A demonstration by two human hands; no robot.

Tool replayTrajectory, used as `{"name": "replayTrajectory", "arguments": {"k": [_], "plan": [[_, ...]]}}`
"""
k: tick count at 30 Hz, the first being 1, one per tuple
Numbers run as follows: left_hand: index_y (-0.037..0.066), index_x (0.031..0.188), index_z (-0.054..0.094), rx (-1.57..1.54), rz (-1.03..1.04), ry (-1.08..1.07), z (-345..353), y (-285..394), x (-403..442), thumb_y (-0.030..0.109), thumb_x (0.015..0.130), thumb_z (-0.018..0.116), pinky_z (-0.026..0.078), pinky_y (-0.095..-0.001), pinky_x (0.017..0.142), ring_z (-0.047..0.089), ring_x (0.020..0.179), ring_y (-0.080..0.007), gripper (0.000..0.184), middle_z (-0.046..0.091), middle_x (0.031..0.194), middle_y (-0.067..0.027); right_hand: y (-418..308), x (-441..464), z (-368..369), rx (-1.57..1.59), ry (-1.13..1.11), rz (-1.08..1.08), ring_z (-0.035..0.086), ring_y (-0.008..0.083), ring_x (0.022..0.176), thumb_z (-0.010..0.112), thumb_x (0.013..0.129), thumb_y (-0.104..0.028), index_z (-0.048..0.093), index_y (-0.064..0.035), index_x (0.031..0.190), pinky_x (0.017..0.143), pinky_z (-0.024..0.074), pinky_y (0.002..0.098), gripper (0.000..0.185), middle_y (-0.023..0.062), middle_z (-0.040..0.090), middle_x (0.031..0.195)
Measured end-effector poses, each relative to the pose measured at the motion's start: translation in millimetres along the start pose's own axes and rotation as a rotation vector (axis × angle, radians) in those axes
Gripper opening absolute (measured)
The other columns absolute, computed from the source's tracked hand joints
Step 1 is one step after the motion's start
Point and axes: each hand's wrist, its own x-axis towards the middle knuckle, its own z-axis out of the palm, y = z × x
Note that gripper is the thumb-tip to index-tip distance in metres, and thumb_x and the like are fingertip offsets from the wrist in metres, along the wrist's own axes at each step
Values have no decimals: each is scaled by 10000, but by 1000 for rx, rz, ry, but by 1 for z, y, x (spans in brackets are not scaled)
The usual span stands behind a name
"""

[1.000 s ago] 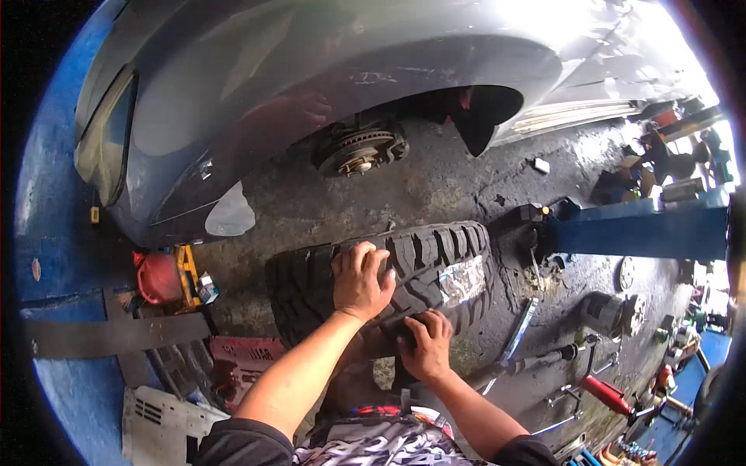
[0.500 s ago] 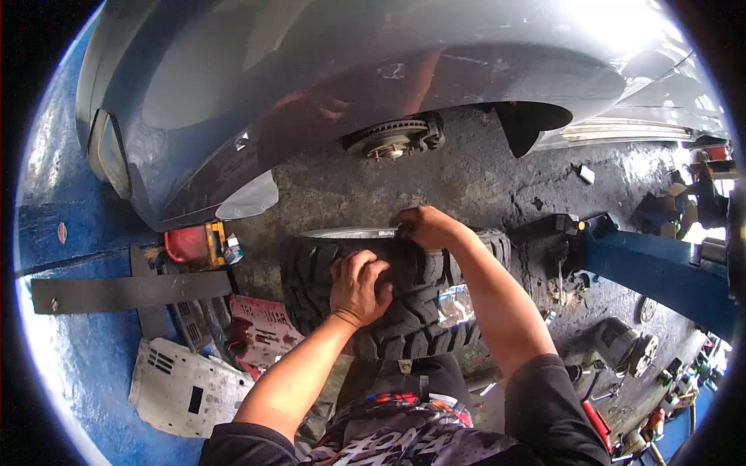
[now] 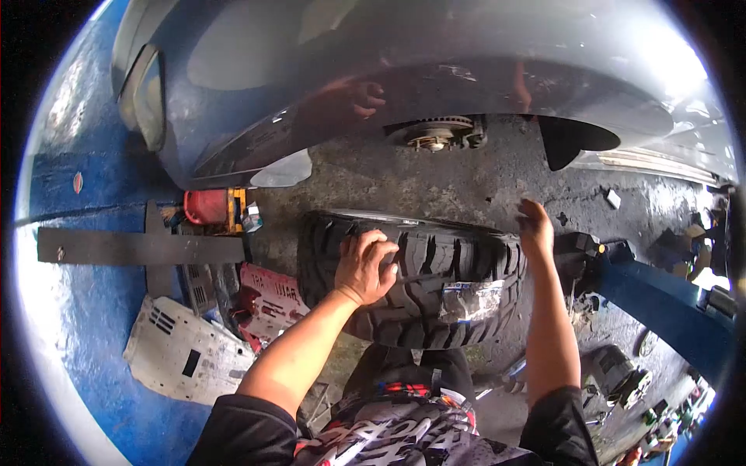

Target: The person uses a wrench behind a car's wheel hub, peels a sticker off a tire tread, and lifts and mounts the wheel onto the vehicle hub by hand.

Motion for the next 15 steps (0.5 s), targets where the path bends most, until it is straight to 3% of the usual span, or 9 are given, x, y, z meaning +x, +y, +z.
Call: {"name": "replayTrajectory", "arguments": {"k": [4, 6, 8, 10, 12, 15], "plan": [[191, 1131, 563, -51, 3, 52, -4, -29, -17, 225, 735, 700, 380, -512, 944, 513, 1083, -333, 420, 493, 1202, -82, -17, -97, -47, -162, 147, 160, 612, 219, 1142, 556, 904, 45, 572, -4, 1282, 983, 463, 324, 382, 133, 633, 1243], [188, 1124, 561, -51, -18, 52, -12, -38, -27, 217, 742, 684, 376, -508, 956, 516, 1101, -329, 402, 504, 1213, -87, 16, -167, -45, -179, 218, 98, 635, 263, 1118, 533, 897, 35, 534, 6, 1305, 980, 477, 350, 409, 190, 652, 1195], [176, 1131, 561, -16, 0, 66, -21, -51, -38, 212, 747, 670, 372, -506, 967, 518, 1121, -328, 401, 512, 1210, -96, -1, -237, -26, -269, 165, 260, 585, 310, 1189, 613, 915, -59, 503, 7, 1343, 1012, 457, 389, 447, 211, 601, 1261], [151, 1148, 562, -16, 16, 85, -28, -65, -47, 201, 765, 647, 360, -502, 989, 513, 1173, -334, 396, 523, 1203, -113, -7, -296, 2, -167, 65, 425, 505, 354, 1281, 682, 903, -173, 453, 4, 1394, 1074, 398, 423, 570, 236, 521, 1355], [142, 1162, 557, -15, 36, 93, -34, -80, -52, 182, 786, 631, 356, -501, 997, 508, 1183, -337, 385, 519, 1226, -118, -30, -325, 33, -195, -107, 364, 405, 404, 1355, 707, 882, -250, 363, -13, 1469, 1128, 327, 455, 720, 269, 398, 1453], [124, 1187, 539, -21, 50, 86, -41, -106, -58, 137, 819, 626, 362, -496, 1006, 499, 1192, -345, 379, 512, 1239, -130, -61, -329, 75, -300, -78, 267, 277, 479, 1398, 739, 843, -312, 232, -40, 1536, 1149, 287, 484, 900, 301, 203, 1529]]}}
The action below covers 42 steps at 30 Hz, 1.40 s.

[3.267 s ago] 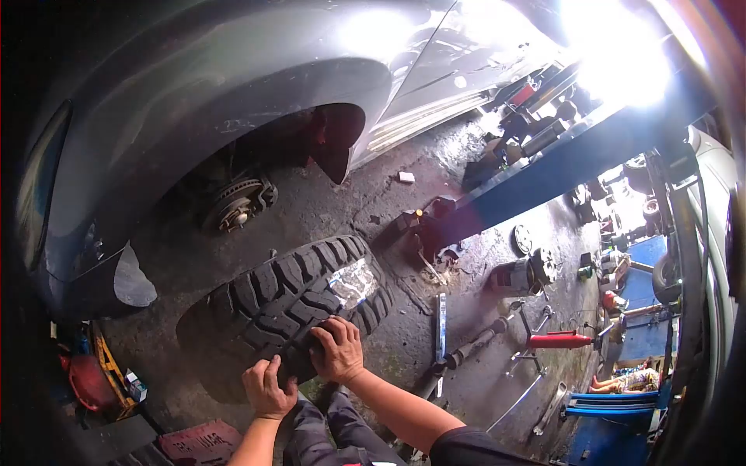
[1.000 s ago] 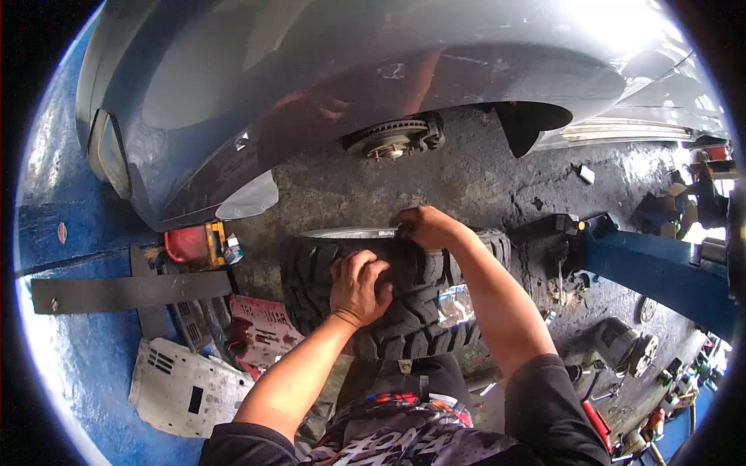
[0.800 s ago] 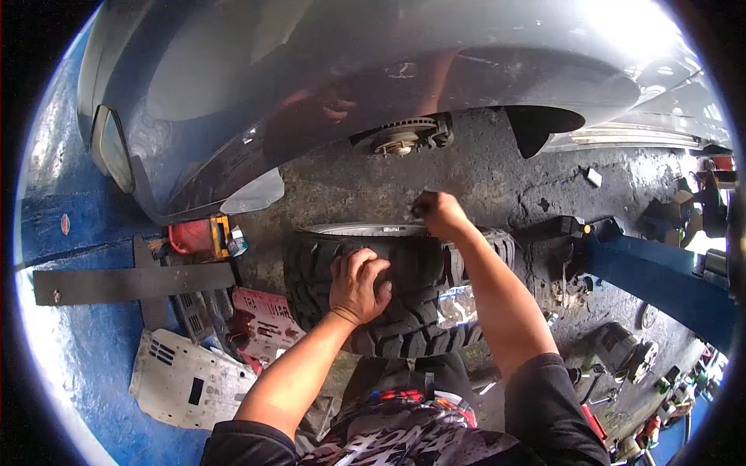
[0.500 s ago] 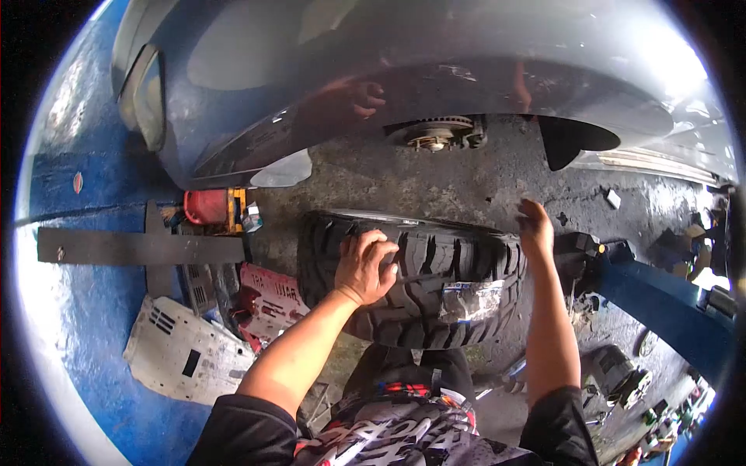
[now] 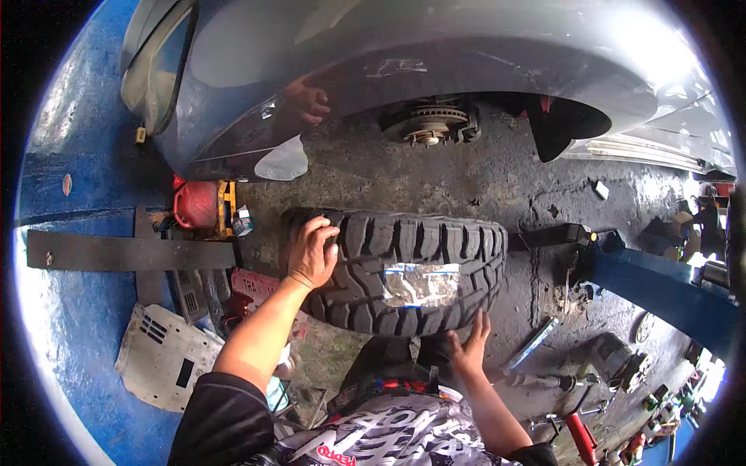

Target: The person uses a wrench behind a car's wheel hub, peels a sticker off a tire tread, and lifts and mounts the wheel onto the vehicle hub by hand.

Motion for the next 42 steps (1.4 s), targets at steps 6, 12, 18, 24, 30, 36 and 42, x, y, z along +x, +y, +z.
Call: {"name": "replayTrajectory", "arguments": {"k": [6, 12, 18, 24, 30, 36, 42], "plan": [[92, 1295, 503, 10, -82, -86, -35, -29, -15, 190, 883, 644, 374, -487, 1068, 464, 1268, -393, 447, 492, 1340, -166, -36, -12, 22, -51, 12, -46, 351, 467, 1349, 755, 818, -253, 317, -93, 1506, 1112, 348, 486, 831, 278, 294, 1474], [57, 1340, 485, -14, -161, 0, -52, 22, -77, 257, 843, 685, 358, -502, 1080, 446, 1287, -396, 572, 452, 1408, -171, -64, -19, 39, -166, -21, -55, 357, 451, 1348, 781, 775, -142, 411, -144, 1417, 1098, 366, 491, 741, 227, 348, 1449], [98, 1335, 501, 6, -233, -190, -52, 78, -128, 325, 720, 827, 272, -577, 1136, 372, 1349, -405, 731, 354, 1470, -171, -87, -22, 62, -340, -28, -159, 398, 435, 1293, 805, 749, -195, 463, -139, 1345, 1049, 390, 503, 689, 207, 400, 1396], [156, 1392, 471, -4, -307, -242, -57, 58, -134, 322, 648, 898, 252, -586, 1161, 306, 1410, -404, 874, 295, 1508, -159, -102, -18, 77, -385, -30, -243, 397, 454, 1272, 780, 772, -282, 490, -154, 1336, 1079, 334, 523, 646, 256, 410, 1365], [131, 1392, 451, -49, -307, -144, -62, 49, -134, 311, 639, 903, 279, -556, 1155, 343, 1392, -384, 896, 330, 1495, -151, -109, -13, 74, -373, -61, -280, 400, 448, 1258, 779, 776, -274, 500, -156, 1316, 1066, 348, 515, 619, 248, 413, 1354], [97, 1399, 433, -45, -383, -31, -75, 31, -139, 218, 610, 917, 304, -558, 1135, 367, 1375, -394, 934, 357, 1499, -166, -100, -19, 69, -384, -101, -251, 409, 435, 1253, 776, 780, -268, 521, -157, 1313, 1065, 353, 498, 602, 238, 429, 1344], [79, 1416, 413, 2, -374, -66, -79, 23, -144, 205, 623, 904, 335, -536, 1106, 376, 1332, -430, 942, 356, 1498, -175, -103, -21, 62, -375, -55, -299, 454, 416, 1210, 791, 742, -149, 507, -111, 1290, 1016, 401, 500, 618, 192, 478, 1314]]}}
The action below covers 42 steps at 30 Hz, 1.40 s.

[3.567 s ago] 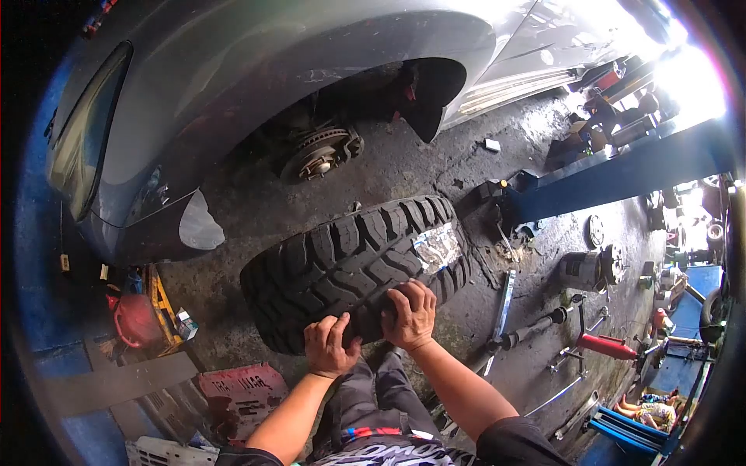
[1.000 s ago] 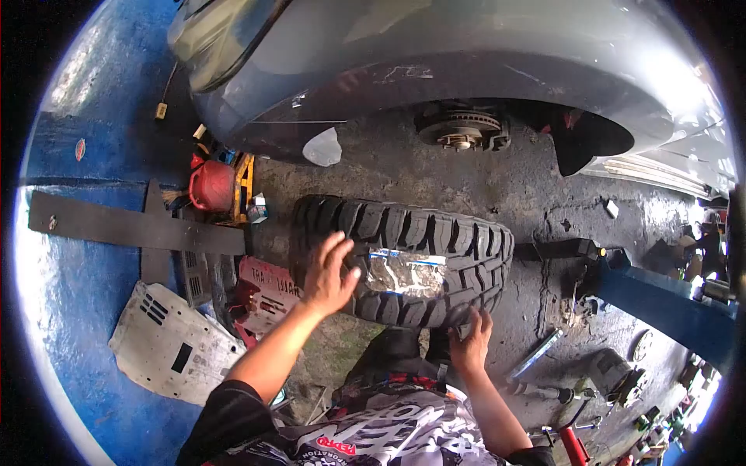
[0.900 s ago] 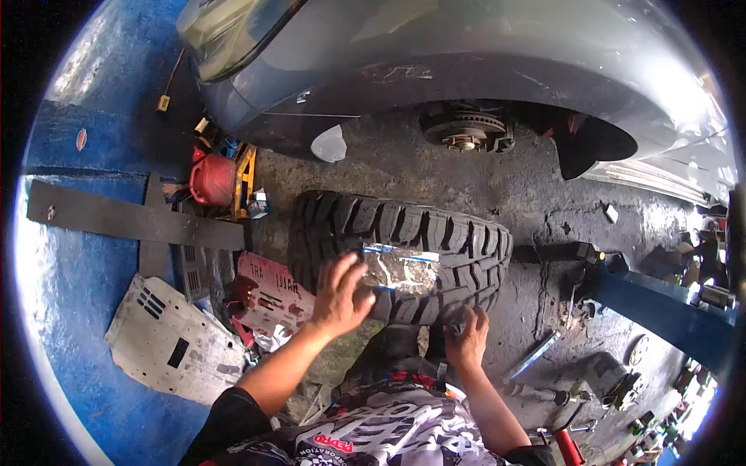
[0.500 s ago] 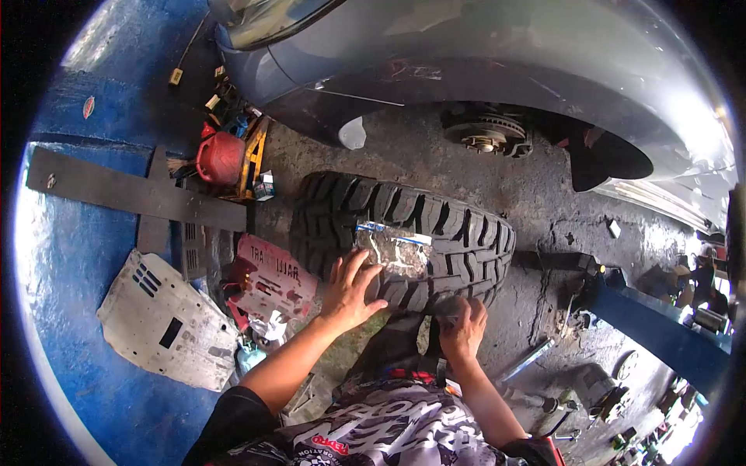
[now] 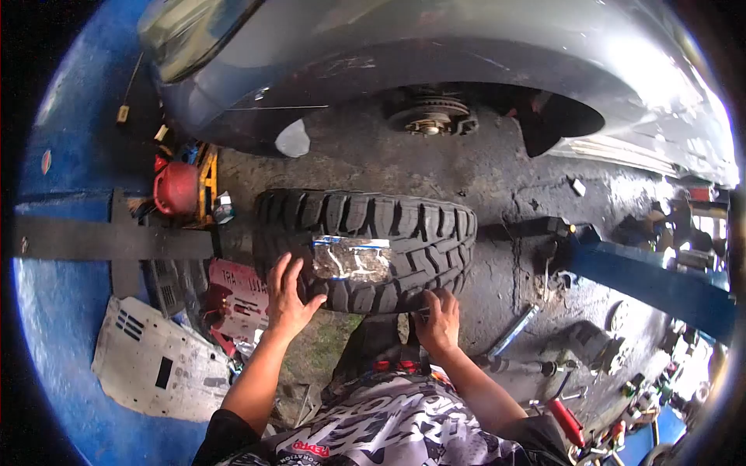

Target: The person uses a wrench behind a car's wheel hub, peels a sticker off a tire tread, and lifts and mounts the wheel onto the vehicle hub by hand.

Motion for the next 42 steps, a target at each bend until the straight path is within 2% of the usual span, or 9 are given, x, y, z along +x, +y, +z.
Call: {"name": "replayTrajectory", "arguments": {"k": [14, 18, 22, 25, 26, 30, 34, 37, 42], "plan": [[66, 1434, 384, 1, 39, -7, 7, 6, 3, 324, 716, 848, 311, -524, 1133, 351, 1369, -417, 893, 341, 1507, -202, 9, 2, -28, 29, 61, 84, 432, 444, 1247, 799, 743, -175, 450, -76, 1354, 1037, 401, 505, 711, 250, 428, 1364], [68, 1438, 383, -14, 48, -15, 8, 8, 3, 313, 714, 850, 308, -527, 1132, 351, 1369, -417, 895, 342, 1508, -200, 9, -3, -29, 18, 50, 108, 439, 437, 1248, 793, 757, -201, 463, -71, 1347, 1044, 405, 492, 689, 239, 444, 1358], [75, 1440, 384, -13, 85, -12, 11, 13, 3, 289, 710, 854, 305, -529, 1130, 349, 1367, -416, 894, 340, 1511, -197, 8, -12, -23, 51, -15, 32, 471, 422, 1229, 776, 776, -236, 464, -61, 1357, 1027, 426, 479, 683, 201, 487, 1343], [77, 1439, 390, -18, 117, 1, 13, 16, 2, 259, 703, 857, 304, -528, 1127, 351, 1364, -416, 890, 345, 1507, -196, 4, -14, -22, 49, 19, 25, 470, 419, 1234, 777, 771, -234, 459, -56, 1363, 1024, 429, 480, 695, 198, 481, 1357], [77, 1438, 392, -18, 124, 7, 14, 20, 3, 248, 701, 858, 304, -528, 1126, 351, 1362, -416, 889, 348, 1505, -195, 5, -15, -23, 64, -19, 70, 438, 389, 1286, 753, 795, -260, 452, -70, 1395, 1071, 397, 462, 698, 183, 457, 1395], [75, 1435, 395, -55, 142, 6, 16, 24, 3, 226, 690, 864, 306, -529, 1123, 356, 1360, -416, 893, 360, 1493, -194, 7, -19, -20, 94, 19, 44, 434, 395, 1296, 750, 801, -263, 438, -76, 1399, 1069, 396, 473, 700, 189, 451, 1396], [71, 1438, 387, -35, 180, 4, 17, 26, 7, 280, 720, 844, 310, -531, 1116, 366, 1353, -422, 876, 360, 1492, -198, 9, -19, -23, 125, 50, 64, 461, 411, 1265, 781, 753, -207, 462, -70, 1357, 1049, 420, 476, 696, 192, 473, 1371], [70, 1440, 384, -26, 192, -21, 20, 29, 9, 333, 746, 828, 310, -535, 1114, 363, 1355, -425, 865, 354, 1495, -202, 14, -17, -23, 125, 22, 54, 453, 391, 1276, 746, 800, -263, 460, -87, 1375, 1047, 410, 477, 665, 193, 458, 1383], [65, 1442, 379, -41, 214, -57, 30, 39, 10, 376, 767, 814, 307, -541, 1114, 358, 1359, -429, 862, 340, 1503, -211, 27, -24, -39, 126, 44, 116, 467, 396, 1255, 749, 790, -258, 475, -76, 1367, 1028, 427, 476, 664, 195, 463, 1372]]}}
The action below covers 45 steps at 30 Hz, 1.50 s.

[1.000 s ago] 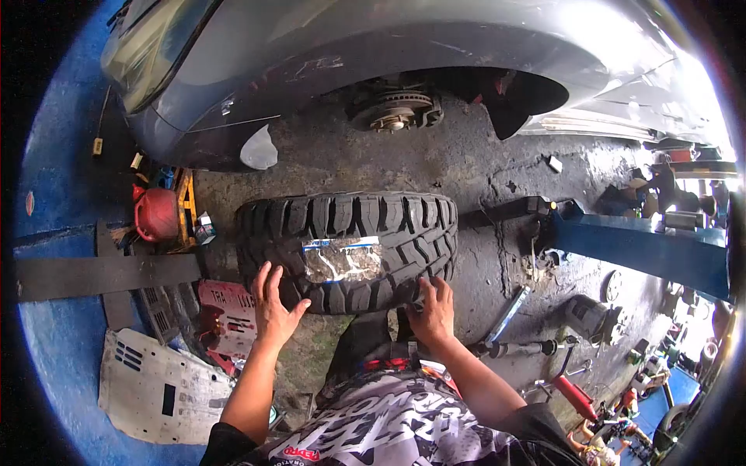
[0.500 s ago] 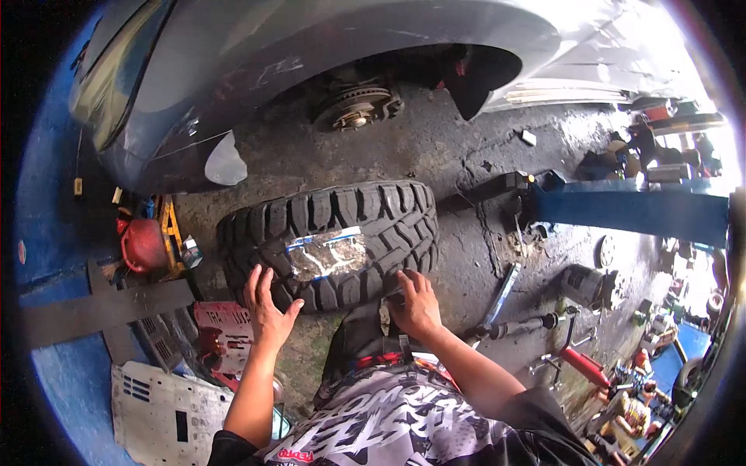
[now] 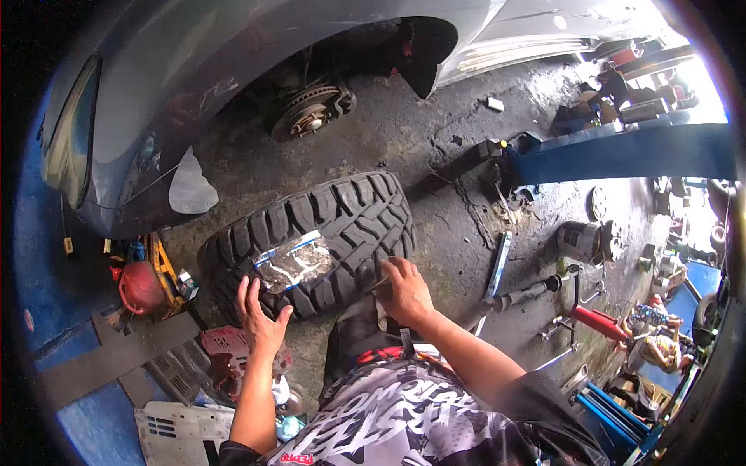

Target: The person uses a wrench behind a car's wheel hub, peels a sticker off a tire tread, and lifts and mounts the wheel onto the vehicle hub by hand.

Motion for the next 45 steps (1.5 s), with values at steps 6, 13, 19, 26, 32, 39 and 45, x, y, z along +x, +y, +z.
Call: {"name": "replayTrajectory", "arguments": {"k": [6, 13, 19, 26, 32, 39, 45], "plan": [[49, 1435, 387, 27, 13, 0, 10, 33, 9, 404, 769, 810, 305, -536, 1119, 349, 1366, -427, 865, 336, 1503, -217, 74, -23, -36, -51, 133, 117, 482, 395, 1242, 768, 764, -231, 513, -57, 1336, 1030, 440, 461, 650, 185, 505, 1342], [58, 1434, 402, 94, -4, 43, 55, 99, 17, 442, 778, 787, 309, -538, 1109, 363, 1360, -424, 852, 353, 1496, -212, 213, -66, -94, -89, 57, 335, 477, 396, 1250, 743, 801, -203, 492, -75, 1349, 1031, 440, 455, 616, 196, 479, 1349], [16, 1417, 410, 190, -77, 79, 108, 189, 26, 310, 767, 812, 302, -512, 1135, 367, 1362, -428, 818, 362, 1482, -230, 360, -98, -144, -112, -12, 351, 505, 415, 1195, 726, 784, -144, 513, -77, 1330, 973, 481, 461, 590, 188, 497, 1314], [47, 1420, 413, 164, -121, 16, 165, 267, 45, 376, 744, 828, 316, -506, 1125, 366, 1361, -415, 858, 357, 1499, -202, 483, -129, -209, -174, -28, 453, 526, 417, 1151, 716, 801, -192, 539, -71, 1287, 964, 470, 481, 531, 212, 538, 1247], [58, 1400, 426, 92, -112, -160, 225, 299, 72, 300, 695, 864, 312, -517, 1121, 354, 1364, -416, 864, 353, 1495, -203, 550, -118, -218, -125, -152, 613, 584, 436, 1074, 713, 837, -244, 572, -23, 1224, 917, 500, 472, 468, 228, 585, 1174], [95, 1367, 490, -48, -117, -658, 363, 333, 77, 305, 724, 841, 270, -527, 1161, 274, 1419, -434, 762, 291, 1534, -202, 640, -21, -192, -42, -111, 621, 621, 411, 1062, 718, 805, -247, 603, -17, 1188, 917, 507, 450, 462, 229, 655, 1099], [164, 1424, 493, 52, -329, -1004, 455, 376, 53, 442, 779, 759, 260, -533, 1171, 221, 1443, -456, 751, 228, 1593, -174, 738, 89, -155, -25, -228, 685, 674, 423, 913, 721, 838, -321, 598, -35, 1212, 808, 543, 450, 487, 229, 704, 944]]}}
